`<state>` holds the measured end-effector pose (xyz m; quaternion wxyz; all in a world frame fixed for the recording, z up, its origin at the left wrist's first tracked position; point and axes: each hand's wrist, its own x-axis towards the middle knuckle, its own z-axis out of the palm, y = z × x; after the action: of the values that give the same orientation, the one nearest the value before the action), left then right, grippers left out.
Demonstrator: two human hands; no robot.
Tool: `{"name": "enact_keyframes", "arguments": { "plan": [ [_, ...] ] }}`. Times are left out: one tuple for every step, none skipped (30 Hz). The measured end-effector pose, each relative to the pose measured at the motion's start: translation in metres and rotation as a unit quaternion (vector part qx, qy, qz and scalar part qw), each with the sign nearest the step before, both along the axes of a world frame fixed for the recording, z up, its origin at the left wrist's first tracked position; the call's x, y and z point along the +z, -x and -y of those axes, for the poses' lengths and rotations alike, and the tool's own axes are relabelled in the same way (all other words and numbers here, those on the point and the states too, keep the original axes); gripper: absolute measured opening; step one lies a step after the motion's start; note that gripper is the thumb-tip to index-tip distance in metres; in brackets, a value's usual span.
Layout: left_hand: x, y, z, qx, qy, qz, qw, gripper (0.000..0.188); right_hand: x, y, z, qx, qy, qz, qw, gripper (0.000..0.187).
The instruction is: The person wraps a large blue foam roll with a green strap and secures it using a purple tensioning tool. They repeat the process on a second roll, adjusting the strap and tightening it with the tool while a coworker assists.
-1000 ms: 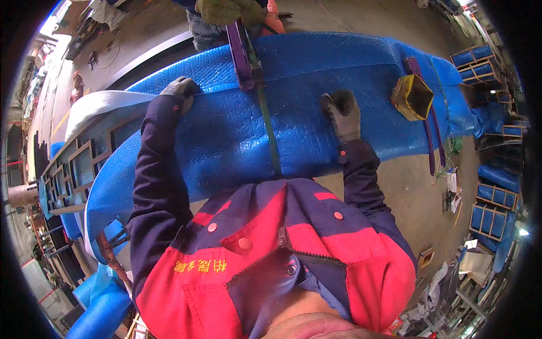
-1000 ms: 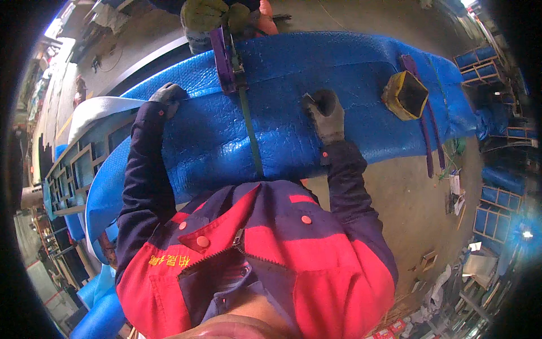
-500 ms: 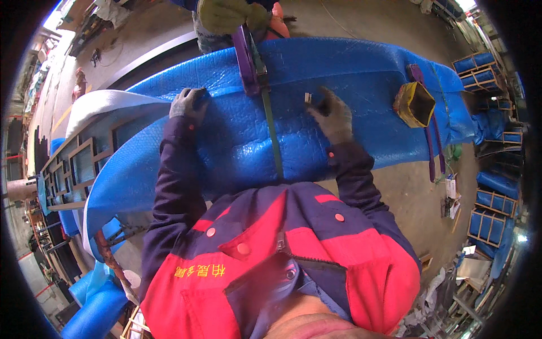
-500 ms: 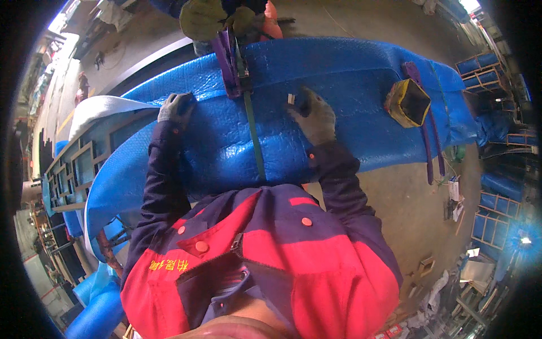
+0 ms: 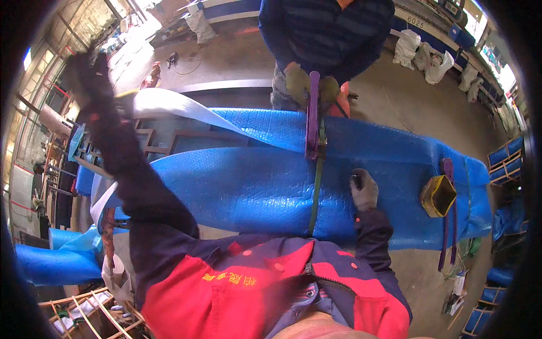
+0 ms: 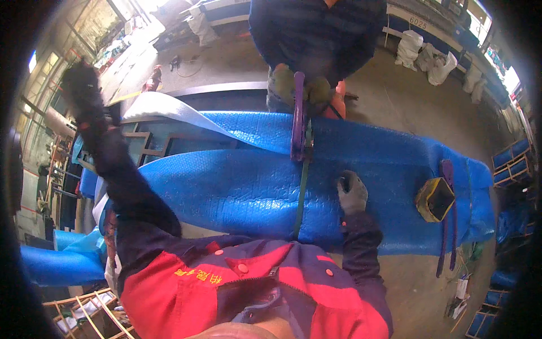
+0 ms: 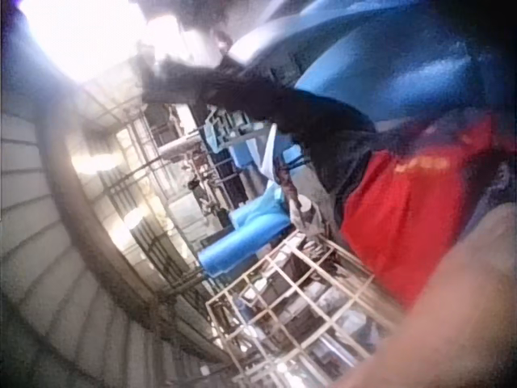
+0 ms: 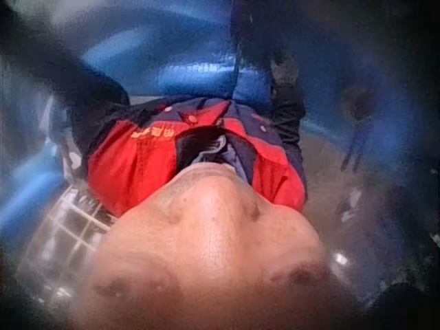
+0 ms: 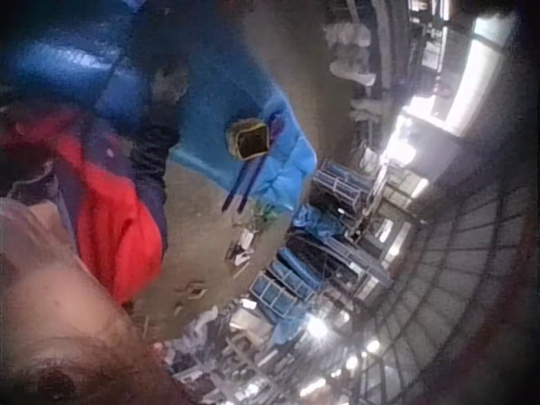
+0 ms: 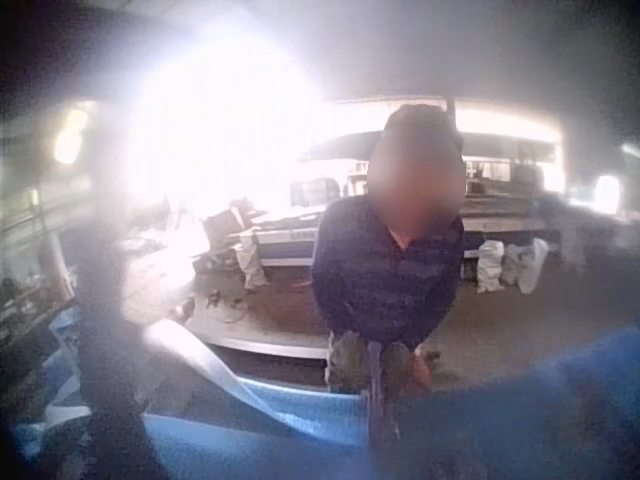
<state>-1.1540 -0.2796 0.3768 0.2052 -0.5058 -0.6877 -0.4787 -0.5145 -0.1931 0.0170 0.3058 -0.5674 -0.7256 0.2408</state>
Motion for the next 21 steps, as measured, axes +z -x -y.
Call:
{"name": "enact_keyframes", "arguments": {
  "plan": [
    [0.026, 0.02, 0.019, 0.046, 0.024, -0.022, 0.998, 0.061, -0.002, -0.001, -0.002, -0.002, 0.004, -0.077, 0.997, 0.035],
    [0.044, 0.033, 0.036, 0.079, 0.052, -0.043, 0.995, 0.061, -0.004, -0.001, -0.004, -0.017, -0.001, -0.052, 0.999, 0.033],
    [0.058, 0.042, 0.051, 0.112, 0.076, -0.062, 0.989, 0.061, -0.005, -0.002, -0.005, -0.024, 0.0, -0.047, 0.999, 0.032],
    [0.067, 0.047, 0.064, 0.132, 0.097, -0.077, 0.984, 0.061, -0.007, -0.002, -0.006, -0.021, 0.0, -0.067, 0.998, 0.031],
    [0.072, 0.048, 0.072, 0.144, 0.111, -0.087, 0.979, 0.061, -0.008, -0.003, -0.007, -0.021, -0.001, -0.033, 0.999, 0.03],
    [0.073, 0.046, 0.078, 0.149, 0.131, -0.096, 0.975, 0.06, -0.01, -0.004, -0.006, -0.012, -0.003, -0.023, 1.0, 0.029],
    [0.072, 0.042, 0.082, 0.154, 0.139, -0.098, 0.973, 0.06, -0.012, -0.005, -0.006, 0.0, -0.016, -0.035, 0.999, 0.028],
    [0.068, 0.037, 0.082, 0.15, 0.156, -0.104, 0.971, 0.06, -0.014, -0.006, -0.005, 0.001, -0.013, -0.01, 1.0, 0.028],
    [0.062, 0.031, 0.082, 0.145, 0.177, -0.108, 0.968, 0.06, -0.014, -0.006, -0.004, 0.008, -0.018, -0.008, 1.0, 0.028],
    [0.055, 0.024, 0.08, 0.142, 0.188, -0.109, 0.966, 0.06, -0.014, -0.007, -0.002, 0.026, -0.062, -0.035, 0.997, 0.029],
    [0.046, 0.018, 0.077, 0.136, 0.204, -0.107, 0.964, 0.06, -0.011, -0.006, 0.0, 0.008, -0.018, 0.007, 1.0, 0.028],
    [0.034, 0.012, 0.072, 0.126, 0.216, -0.107, 0.962, 0.059, -0.008, -0.004, 0.005, -0.007, -0.014, 0.019, 1.0, 0.027],
    [0.023, 0.008, 0.064, 0.115, 0.222, -0.101, 0.963, 0.059, 0.001, -0.001, 0.002, -0.033, -0.03, 0.027, 0.999, 0.027],
    [0.012, 0.003, 0.057, 0.102, 0.232, -0.103, 0.962, 0.059, 0.011, 0.003, 0.007, -0.025, -0.032, -0.019, 0.999, 0.025],
    [0.002, -0.001, 0.049, 0.093, 0.241, -0.103, 0.961, 0.059, 0.027, 0.011, 0.005, -0.033, -0.016, -0.067, 0.997, 0.024],
    [-0.009, -0.007, 0.043, 0.08, 0.254, -0.105, 0.958, 0.059, 0.046, 0.015, 0.013, -0.001, -0.04, -0.065, 0.997, 0.023],
    [-0.015, -0.01, 0.033, 0.067, 0.272, -0.101, 0.955, 0.058, 0.068, 0.023, 0.018, 0.058, -0.039, -0.137, 0.988, 0.025],
    [-0.024, -0.017, 0.032, 0.07, 0.269, -0.107, 0.955, 0.058, 0.089, 0.036, 0.024, 0.111, -0.045, -0.219, 0.968, 0.027],
    [-0.028, -0.022, 0.024, 0.069, 0.274, -0.104, 0.954, 0.058, 0.113, 0.046, 0.025, 0.169, -0.076, -0.209, 0.96, 0.031],
    [-0.032, -0.027, 0.018, 0.066, 0.276, -0.101, 0.954, 0.058, 0.136, 0.057, 0.03, 0.249, 0.066, -0.344, 0.903, 0.032],
    [-0.036, -0.032, 0.01, 0.059, 0.28, -0.092, 0.954, 0.058, 0.157, 0.068, 0.033, 0.282, 0.237, -0.502, 0.782, 0.035]
  ]
}}
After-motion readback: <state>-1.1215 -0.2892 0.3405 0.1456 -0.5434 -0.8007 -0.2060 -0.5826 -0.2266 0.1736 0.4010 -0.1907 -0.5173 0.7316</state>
